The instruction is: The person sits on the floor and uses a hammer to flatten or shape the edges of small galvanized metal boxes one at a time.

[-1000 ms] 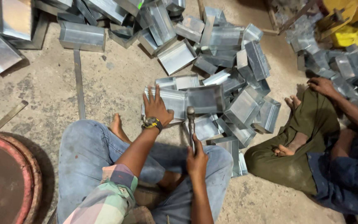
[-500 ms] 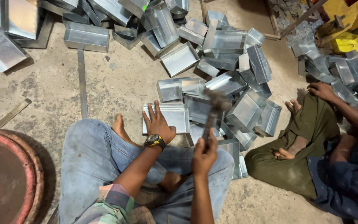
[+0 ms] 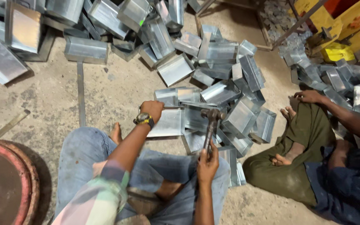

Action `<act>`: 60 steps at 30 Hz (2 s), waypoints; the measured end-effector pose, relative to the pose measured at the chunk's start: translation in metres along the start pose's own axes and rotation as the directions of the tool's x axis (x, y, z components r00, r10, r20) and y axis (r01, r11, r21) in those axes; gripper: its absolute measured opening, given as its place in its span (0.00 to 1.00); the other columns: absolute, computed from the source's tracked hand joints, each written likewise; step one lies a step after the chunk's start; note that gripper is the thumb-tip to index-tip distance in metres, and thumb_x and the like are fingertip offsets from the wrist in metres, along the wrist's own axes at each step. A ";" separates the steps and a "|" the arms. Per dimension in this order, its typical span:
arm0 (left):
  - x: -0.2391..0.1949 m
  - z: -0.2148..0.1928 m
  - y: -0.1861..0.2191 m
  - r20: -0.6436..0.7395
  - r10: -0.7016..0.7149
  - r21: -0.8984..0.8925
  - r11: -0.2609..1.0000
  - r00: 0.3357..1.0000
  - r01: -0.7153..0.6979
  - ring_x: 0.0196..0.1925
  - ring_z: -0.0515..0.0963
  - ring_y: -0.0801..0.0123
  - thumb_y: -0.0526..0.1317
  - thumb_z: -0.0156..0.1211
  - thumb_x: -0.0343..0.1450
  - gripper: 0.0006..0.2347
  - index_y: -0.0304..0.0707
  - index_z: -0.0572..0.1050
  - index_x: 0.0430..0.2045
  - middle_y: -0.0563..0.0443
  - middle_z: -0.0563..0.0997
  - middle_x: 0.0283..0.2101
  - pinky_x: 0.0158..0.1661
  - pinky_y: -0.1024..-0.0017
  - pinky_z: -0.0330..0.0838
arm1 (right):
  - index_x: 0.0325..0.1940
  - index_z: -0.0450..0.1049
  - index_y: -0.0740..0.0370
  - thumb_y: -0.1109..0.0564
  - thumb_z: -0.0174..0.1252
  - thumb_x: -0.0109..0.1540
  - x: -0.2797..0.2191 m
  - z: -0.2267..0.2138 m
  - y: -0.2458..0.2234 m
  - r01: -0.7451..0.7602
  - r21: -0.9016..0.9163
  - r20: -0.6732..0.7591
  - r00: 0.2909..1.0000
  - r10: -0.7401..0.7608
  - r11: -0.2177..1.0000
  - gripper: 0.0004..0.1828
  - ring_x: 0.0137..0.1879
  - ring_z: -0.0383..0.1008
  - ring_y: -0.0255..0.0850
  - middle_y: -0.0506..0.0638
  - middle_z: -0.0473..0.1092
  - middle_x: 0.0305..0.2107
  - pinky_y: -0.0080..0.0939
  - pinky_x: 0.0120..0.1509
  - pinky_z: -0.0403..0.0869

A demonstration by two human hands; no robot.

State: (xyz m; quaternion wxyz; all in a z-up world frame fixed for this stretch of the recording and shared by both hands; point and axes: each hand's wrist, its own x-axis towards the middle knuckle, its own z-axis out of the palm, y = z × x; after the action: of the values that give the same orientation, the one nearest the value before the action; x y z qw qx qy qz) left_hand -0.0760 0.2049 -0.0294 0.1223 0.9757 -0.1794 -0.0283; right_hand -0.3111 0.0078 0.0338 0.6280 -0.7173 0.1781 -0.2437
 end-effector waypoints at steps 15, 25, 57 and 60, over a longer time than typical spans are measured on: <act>-0.065 -0.082 0.034 -0.212 0.126 0.039 0.992 0.969 -0.121 0.44 0.78 0.52 0.44 0.68 0.59 0.16 0.39 0.74 0.36 0.45 0.79 0.37 0.45 0.53 0.67 | 0.71 0.68 0.64 0.61 0.57 0.68 -0.022 0.017 -0.018 0.176 -0.023 0.133 0.976 -0.172 0.984 0.25 0.27 0.63 0.28 0.47 0.67 0.27 0.28 0.28 0.63; -0.057 -0.073 0.037 -0.241 0.109 0.014 0.994 0.964 -0.108 0.44 0.78 0.52 0.44 0.69 0.59 0.16 0.40 0.74 0.36 0.44 0.78 0.38 0.44 0.53 0.67 | 0.73 0.63 0.60 0.57 0.57 0.67 -0.008 0.002 0.009 -0.003 0.111 0.200 0.980 -0.020 0.994 0.29 0.21 0.60 0.26 0.42 0.64 0.19 0.28 0.23 0.59; -0.090 0.064 0.013 -0.350 -0.341 -0.383 0.902 0.873 0.198 0.73 0.57 0.41 0.40 0.64 0.65 0.25 0.33 0.67 0.56 0.41 0.66 0.69 0.65 0.35 0.47 | 0.73 0.66 0.59 0.61 0.56 0.66 -0.046 0.077 -0.088 0.291 -0.487 0.384 0.918 -0.097 0.824 0.29 0.26 0.65 0.28 0.45 0.70 0.25 0.30 0.33 0.67; -0.094 0.066 0.014 -0.345 -0.369 -0.412 0.886 0.863 0.214 0.73 0.58 0.41 0.39 0.63 0.64 0.24 0.33 0.68 0.55 0.42 0.67 0.68 0.66 0.36 0.47 | 0.75 0.64 0.57 0.61 0.54 0.67 -0.039 0.062 -0.119 0.161 -0.298 0.337 0.940 -0.055 0.941 0.30 0.27 0.63 0.26 0.45 0.70 0.25 0.28 0.29 0.64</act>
State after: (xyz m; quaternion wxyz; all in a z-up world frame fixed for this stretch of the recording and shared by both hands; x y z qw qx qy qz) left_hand -0.1756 0.2105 -0.0888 0.3281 0.9358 0.0110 0.1283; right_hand -0.3137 0.0981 0.1401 0.5087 -0.8490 0.0699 -0.1250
